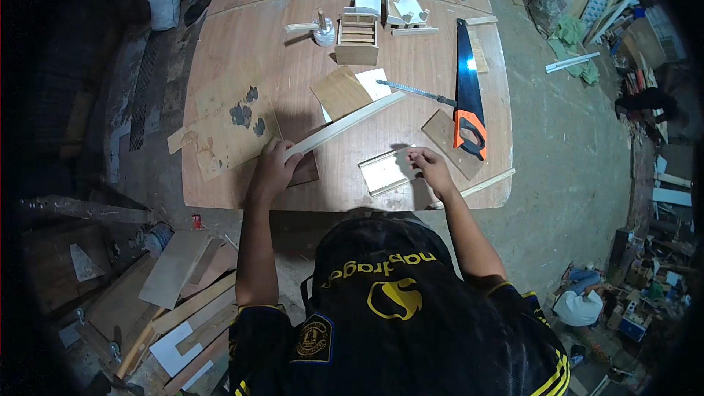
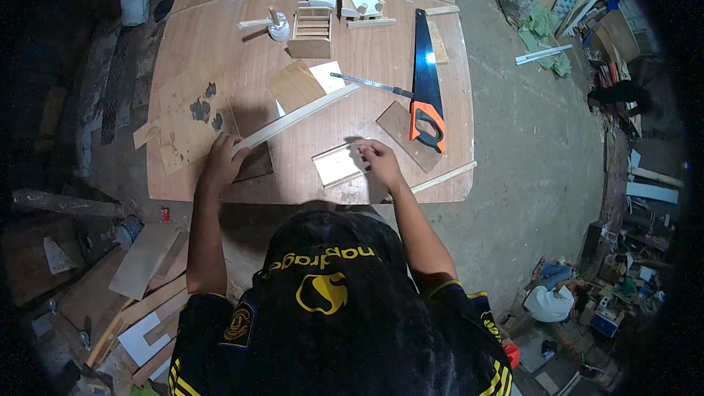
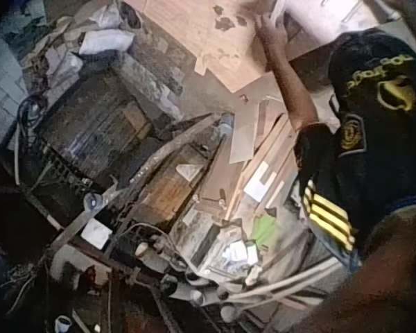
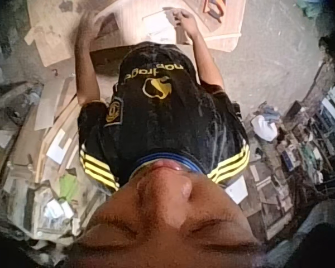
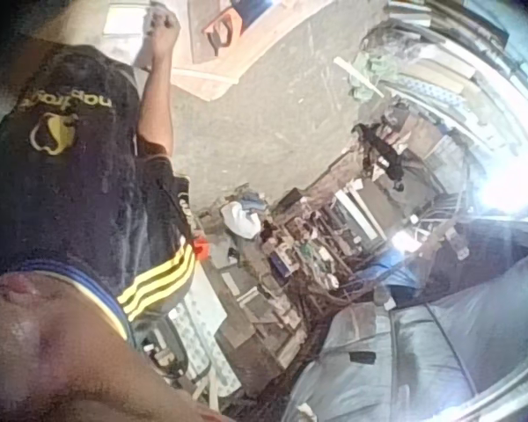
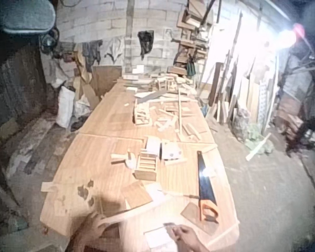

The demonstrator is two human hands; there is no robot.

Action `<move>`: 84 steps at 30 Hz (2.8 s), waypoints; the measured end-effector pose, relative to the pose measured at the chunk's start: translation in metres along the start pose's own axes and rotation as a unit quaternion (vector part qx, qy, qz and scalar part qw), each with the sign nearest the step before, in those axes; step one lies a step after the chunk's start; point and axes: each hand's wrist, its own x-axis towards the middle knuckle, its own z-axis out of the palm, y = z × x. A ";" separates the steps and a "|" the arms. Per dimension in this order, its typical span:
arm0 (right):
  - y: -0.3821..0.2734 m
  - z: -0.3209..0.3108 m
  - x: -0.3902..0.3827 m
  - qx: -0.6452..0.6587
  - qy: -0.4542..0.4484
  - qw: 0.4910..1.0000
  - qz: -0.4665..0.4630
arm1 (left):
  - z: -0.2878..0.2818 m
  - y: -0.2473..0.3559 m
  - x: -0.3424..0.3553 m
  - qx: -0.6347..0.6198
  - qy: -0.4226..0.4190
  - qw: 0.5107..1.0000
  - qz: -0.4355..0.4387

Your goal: Gluing and assembling small wooden components to construct a model.

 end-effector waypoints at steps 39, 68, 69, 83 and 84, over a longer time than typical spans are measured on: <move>-0.015 0.039 -0.124 0.476 0.028 0.879 -0.024 | 0.098 0.103 -0.061 -0.770 -0.052 0.624 -0.120; 0.087 -0.086 -0.222 -0.041 0.012 0.997 -0.067 | 0.096 0.196 -0.135 -0.230 0.096 0.968 -0.018; 0.088 -0.084 -0.220 -0.043 0.005 0.997 -0.069 | 0.098 0.193 -0.140 -0.227 0.085 0.969 -0.035; 0.125 -0.099 -0.103 -0.509 0.207 0.828 -0.113 | 0.075 0.185 -0.110 -0.127 0.076 0.989 -0.014; 0.129 -0.100 -0.099 -0.536 0.241 0.800 -0.119 | 0.073 0.182 -0.102 -0.117 0.071 0.990 0.029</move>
